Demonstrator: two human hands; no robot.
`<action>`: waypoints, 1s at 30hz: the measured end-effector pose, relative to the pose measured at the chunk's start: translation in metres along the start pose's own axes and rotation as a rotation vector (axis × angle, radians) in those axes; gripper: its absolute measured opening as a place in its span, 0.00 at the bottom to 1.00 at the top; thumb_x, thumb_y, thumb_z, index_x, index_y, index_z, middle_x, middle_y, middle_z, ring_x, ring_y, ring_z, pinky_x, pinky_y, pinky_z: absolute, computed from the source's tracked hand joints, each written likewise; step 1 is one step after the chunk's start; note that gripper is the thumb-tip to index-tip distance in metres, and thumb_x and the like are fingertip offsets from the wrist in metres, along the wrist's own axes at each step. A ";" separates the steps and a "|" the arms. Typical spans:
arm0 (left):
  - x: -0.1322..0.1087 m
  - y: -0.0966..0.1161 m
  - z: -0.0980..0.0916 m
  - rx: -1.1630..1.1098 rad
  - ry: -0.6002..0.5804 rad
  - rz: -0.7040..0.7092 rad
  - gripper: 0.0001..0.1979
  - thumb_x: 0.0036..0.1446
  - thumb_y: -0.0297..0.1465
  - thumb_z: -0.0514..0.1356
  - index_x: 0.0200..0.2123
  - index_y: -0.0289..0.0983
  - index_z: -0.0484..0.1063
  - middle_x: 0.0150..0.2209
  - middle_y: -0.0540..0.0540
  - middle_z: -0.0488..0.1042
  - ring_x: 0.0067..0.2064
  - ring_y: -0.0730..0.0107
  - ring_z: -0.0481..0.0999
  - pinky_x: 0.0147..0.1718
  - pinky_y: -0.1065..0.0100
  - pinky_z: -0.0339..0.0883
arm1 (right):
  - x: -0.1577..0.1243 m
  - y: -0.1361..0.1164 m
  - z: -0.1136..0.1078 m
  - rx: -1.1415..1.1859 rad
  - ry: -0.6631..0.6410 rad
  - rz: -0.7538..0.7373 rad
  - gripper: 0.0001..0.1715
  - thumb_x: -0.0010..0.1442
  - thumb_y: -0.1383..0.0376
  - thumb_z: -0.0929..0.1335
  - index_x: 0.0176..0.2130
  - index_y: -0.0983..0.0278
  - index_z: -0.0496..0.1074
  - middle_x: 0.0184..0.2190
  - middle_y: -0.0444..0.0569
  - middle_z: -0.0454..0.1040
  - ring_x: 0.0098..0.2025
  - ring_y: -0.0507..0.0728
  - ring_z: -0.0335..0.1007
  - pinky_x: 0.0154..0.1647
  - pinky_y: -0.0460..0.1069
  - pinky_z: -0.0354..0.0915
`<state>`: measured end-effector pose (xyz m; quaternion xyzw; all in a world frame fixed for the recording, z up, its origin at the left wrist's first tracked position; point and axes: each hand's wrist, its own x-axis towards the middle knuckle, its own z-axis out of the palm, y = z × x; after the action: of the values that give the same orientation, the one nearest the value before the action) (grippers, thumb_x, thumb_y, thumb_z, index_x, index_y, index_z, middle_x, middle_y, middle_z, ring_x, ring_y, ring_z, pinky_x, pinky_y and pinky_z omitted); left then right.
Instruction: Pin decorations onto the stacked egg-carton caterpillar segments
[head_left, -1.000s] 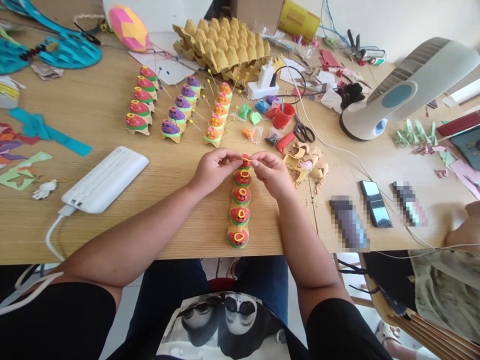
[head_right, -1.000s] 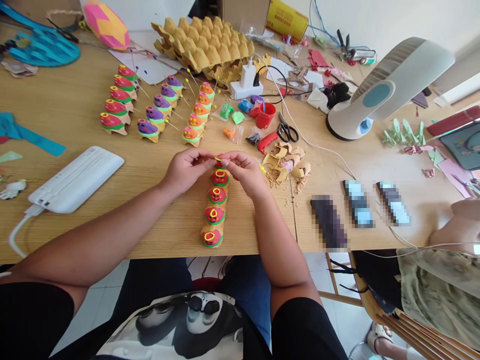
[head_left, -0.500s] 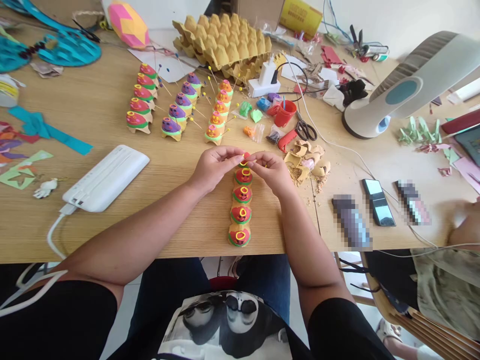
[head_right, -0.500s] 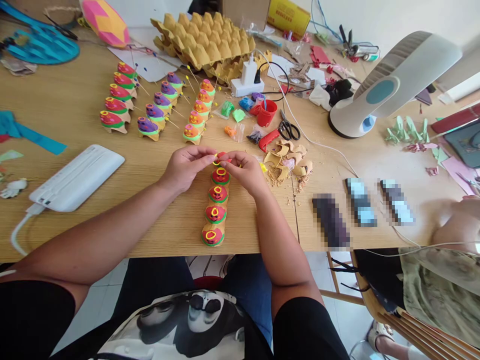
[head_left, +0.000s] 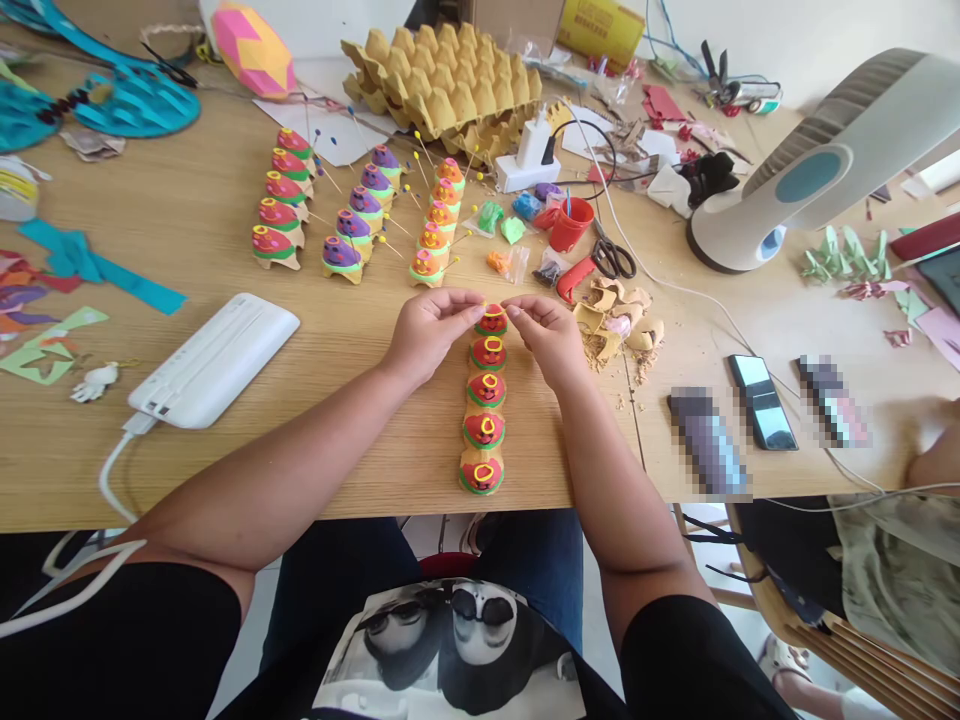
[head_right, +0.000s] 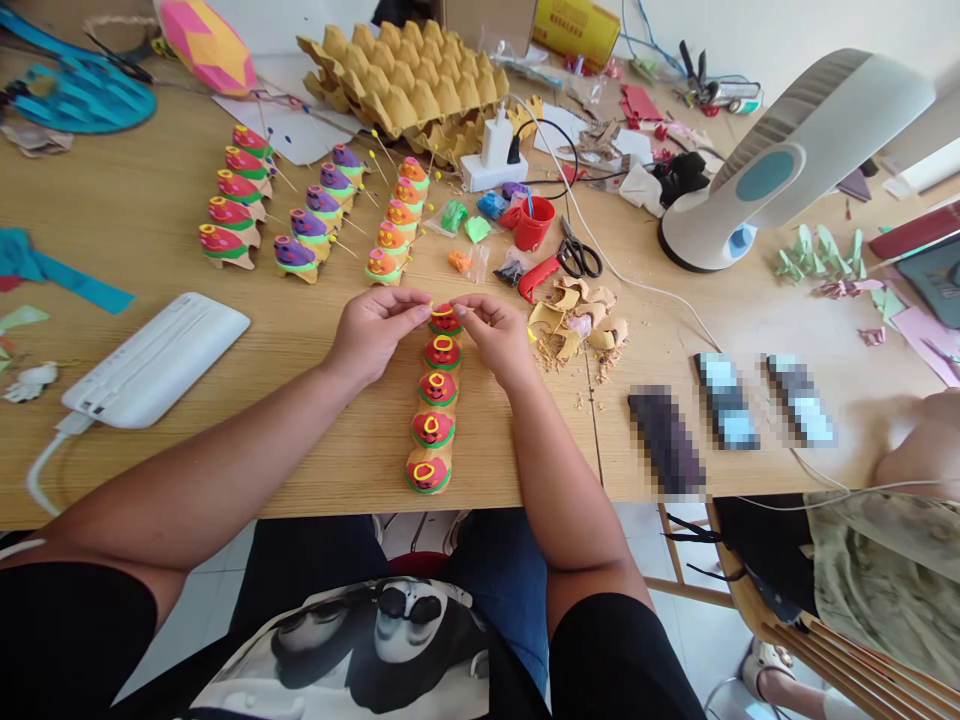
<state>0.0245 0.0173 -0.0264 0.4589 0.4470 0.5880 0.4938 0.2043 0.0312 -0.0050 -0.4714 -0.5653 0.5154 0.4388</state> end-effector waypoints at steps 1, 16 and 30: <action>0.000 -0.001 0.000 0.016 0.007 0.007 0.19 0.48 0.42 0.75 0.39 0.36 0.82 0.39 0.44 0.83 0.41 0.65 0.82 0.46 0.64 0.76 | 0.001 0.001 0.000 -0.015 0.011 -0.003 0.24 0.56 0.46 0.75 0.40 0.64 0.79 0.28 0.44 0.75 0.29 0.50 0.66 0.27 0.45 0.61; 0.004 -0.007 -0.001 0.171 0.037 0.028 0.14 0.53 0.39 0.71 0.38 0.36 0.83 0.38 0.46 0.83 0.38 0.67 0.79 0.41 0.68 0.73 | 0.008 0.014 -0.001 -0.133 0.076 -0.028 0.15 0.60 0.54 0.73 0.40 0.62 0.81 0.32 0.46 0.82 0.34 0.54 0.74 0.38 0.50 0.69; 0.005 -0.008 0.000 0.183 0.023 0.020 0.18 0.54 0.44 0.70 0.42 0.37 0.84 0.43 0.44 0.85 0.46 0.61 0.82 0.49 0.63 0.75 | 0.010 0.015 -0.002 -0.220 0.076 -0.063 0.16 0.61 0.54 0.72 0.40 0.63 0.82 0.31 0.46 0.80 0.33 0.54 0.72 0.38 0.50 0.67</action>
<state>0.0253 0.0228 -0.0343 0.4997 0.4999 0.5548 0.4388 0.2053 0.0415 -0.0194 -0.5180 -0.6159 0.4181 0.4214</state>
